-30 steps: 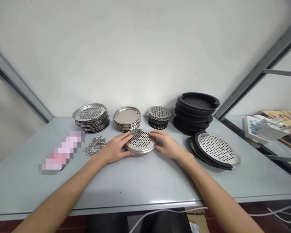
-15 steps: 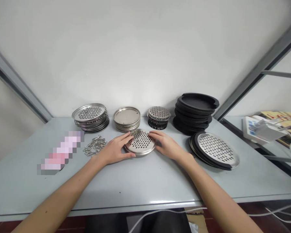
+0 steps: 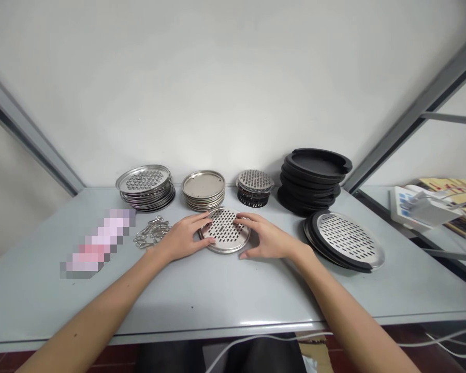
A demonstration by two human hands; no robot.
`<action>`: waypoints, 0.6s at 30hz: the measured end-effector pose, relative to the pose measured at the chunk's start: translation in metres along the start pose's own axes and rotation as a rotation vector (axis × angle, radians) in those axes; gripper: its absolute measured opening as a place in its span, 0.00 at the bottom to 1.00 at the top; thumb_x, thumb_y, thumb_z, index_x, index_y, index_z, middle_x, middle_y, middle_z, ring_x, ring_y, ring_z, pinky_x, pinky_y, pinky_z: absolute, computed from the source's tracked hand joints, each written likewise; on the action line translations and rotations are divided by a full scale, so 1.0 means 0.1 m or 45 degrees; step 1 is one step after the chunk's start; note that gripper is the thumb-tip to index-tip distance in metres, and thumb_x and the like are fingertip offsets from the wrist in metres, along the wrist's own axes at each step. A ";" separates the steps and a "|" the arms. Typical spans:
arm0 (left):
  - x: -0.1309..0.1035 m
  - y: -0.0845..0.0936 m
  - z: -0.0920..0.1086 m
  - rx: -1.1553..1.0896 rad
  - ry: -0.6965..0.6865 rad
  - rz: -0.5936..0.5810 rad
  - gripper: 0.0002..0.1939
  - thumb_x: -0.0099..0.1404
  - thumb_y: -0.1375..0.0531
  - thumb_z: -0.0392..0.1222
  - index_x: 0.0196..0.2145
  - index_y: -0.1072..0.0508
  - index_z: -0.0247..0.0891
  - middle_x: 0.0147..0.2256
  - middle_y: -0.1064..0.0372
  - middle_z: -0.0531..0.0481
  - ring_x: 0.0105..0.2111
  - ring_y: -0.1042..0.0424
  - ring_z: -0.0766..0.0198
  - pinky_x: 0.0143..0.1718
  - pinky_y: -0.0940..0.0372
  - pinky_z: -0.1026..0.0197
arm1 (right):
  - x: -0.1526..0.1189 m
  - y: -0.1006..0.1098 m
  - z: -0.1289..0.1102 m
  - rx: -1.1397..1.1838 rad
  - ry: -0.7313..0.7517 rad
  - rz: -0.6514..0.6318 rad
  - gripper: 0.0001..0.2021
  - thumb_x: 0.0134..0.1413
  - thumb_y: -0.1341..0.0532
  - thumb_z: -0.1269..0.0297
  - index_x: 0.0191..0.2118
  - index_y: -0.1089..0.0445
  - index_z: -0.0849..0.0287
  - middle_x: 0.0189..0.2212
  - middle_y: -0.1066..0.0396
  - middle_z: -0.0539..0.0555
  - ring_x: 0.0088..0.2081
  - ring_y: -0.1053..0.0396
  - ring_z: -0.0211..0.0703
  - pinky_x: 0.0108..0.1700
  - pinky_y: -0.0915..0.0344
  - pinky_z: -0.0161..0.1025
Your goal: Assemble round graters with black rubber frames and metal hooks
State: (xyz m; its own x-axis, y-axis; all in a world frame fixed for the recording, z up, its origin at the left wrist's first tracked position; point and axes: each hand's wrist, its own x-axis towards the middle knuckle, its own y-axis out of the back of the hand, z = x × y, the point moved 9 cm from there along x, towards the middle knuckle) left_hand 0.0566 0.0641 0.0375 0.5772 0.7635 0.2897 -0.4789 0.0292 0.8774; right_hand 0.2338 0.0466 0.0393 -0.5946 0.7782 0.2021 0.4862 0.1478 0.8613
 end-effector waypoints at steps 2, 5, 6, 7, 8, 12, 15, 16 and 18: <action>0.00 -0.01 0.01 -0.003 -0.011 -0.017 0.32 0.61 0.42 0.60 0.56 0.32 0.38 0.61 0.41 0.42 0.59 0.39 0.51 0.60 0.42 0.49 | 0.01 0.00 -0.03 -0.009 0.008 0.028 0.39 0.41 0.32 0.46 0.59 0.37 0.60 0.60 0.42 0.66 0.60 0.42 0.58 0.60 0.42 0.53; -0.01 -0.01 0.01 -0.016 -0.017 -0.035 0.32 0.61 0.42 0.60 0.57 0.33 0.39 0.61 0.43 0.42 0.60 0.40 0.51 0.60 0.42 0.49 | 0.03 0.01 -0.07 -0.033 0.022 0.095 0.36 0.47 0.36 0.46 0.58 0.37 0.63 0.58 0.40 0.67 0.59 0.40 0.57 0.59 0.41 0.53; -0.02 -0.02 0.01 -0.022 -0.018 -0.041 0.32 0.61 0.41 0.60 0.57 0.33 0.39 0.62 0.43 0.42 0.60 0.40 0.50 0.60 0.42 0.48 | 0.04 0.00 -0.07 -0.041 0.028 0.114 0.35 0.49 0.37 0.46 0.58 0.38 0.63 0.58 0.40 0.67 0.59 0.40 0.58 0.59 0.41 0.54; -0.02 -0.02 0.00 -0.027 -0.020 -0.051 0.32 0.60 0.41 0.60 0.57 0.33 0.39 0.62 0.44 0.43 0.60 0.40 0.50 0.60 0.42 0.48 | 0.04 -0.01 -0.08 -0.050 0.032 0.127 0.34 0.50 0.37 0.46 0.59 0.38 0.63 0.59 0.41 0.68 0.59 0.41 0.58 0.60 0.41 0.54; -0.02 -0.03 0.00 -0.032 -0.024 -0.062 0.32 0.60 0.41 0.59 0.57 0.33 0.40 0.62 0.44 0.43 0.60 0.40 0.50 0.60 0.42 0.48 | 0.04 -0.02 -0.08 -0.059 0.033 0.132 0.34 0.51 0.38 0.47 0.59 0.39 0.64 0.59 0.42 0.68 0.60 0.42 0.58 0.60 0.42 0.54; -0.04 -0.06 0.03 -0.059 -0.071 -0.108 0.31 0.61 0.41 0.58 0.58 0.35 0.41 0.63 0.46 0.43 0.61 0.41 0.51 0.61 0.43 0.48 | 0.04 -0.06 -0.08 -0.083 0.027 0.110 0.39 0.51 0.39 0.44 0.61 0.42 0.67 0.62 0.46 0.71 0.63 0.46 0.60 0.61 0.45 0.55; -0.04 -0.09 0.10 -0.097 -0.141 -0.134 0.30 0.63 0.41 0.55 0.59 0.36 0.41 0.63 0.46 0.44 0.61 0.41 0.52 0.61 0.43 0.50 | 0.03 -0.07 -0.09 -0.099 0.031 0.103 0.42 0.48 0.38 0.42 0.62 0.44 0.66 0.62 0.48 0.72 0.64 0.49 0.61 0.62 0.46 0.57; -0.05 -0.10 0.13 -0.108 -0.162 -0.141 0.29 0.63 0.41 0.54 0.59 0.36 0.41 0.63 0.46 0.44 0.61 0.41 0.53 0.61 0.43 0.50 | 0.03 -0.07 -0.09 -0.109 0.028 0.097 0.43 0.47 0.37 0.41 0.62 0.44 0.66 0.62 0.48 0.72 0.64 0.49 0.61 0.62 0.47 0.57; -0.05 -0.12 0.17 -0.124 -0.192 -0.153 0.28 0.64 0.42 0.53 0.59 0.36 0.42 0.63 0.45 0.44 0.60 0.41 0.54 0.61 0.43 0.51 | 0.04 -0.08 -0.08 -0.127 0.017 0.082 0.45 0.45 0.37 0.41 0.62 0.44 0.66 0.62 0.48 0.72 0.64 0.50 0.62 0.62 0.48 0.58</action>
State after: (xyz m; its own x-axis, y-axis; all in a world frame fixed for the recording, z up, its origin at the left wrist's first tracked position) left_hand 0.0708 0.0490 0.0319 0.7230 0.6456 0.2457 -0.4579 0.1817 0.8702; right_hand 0.2225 0.0434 0.0365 -0.5727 0.7759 0.2644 0.4583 0.0357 0.8881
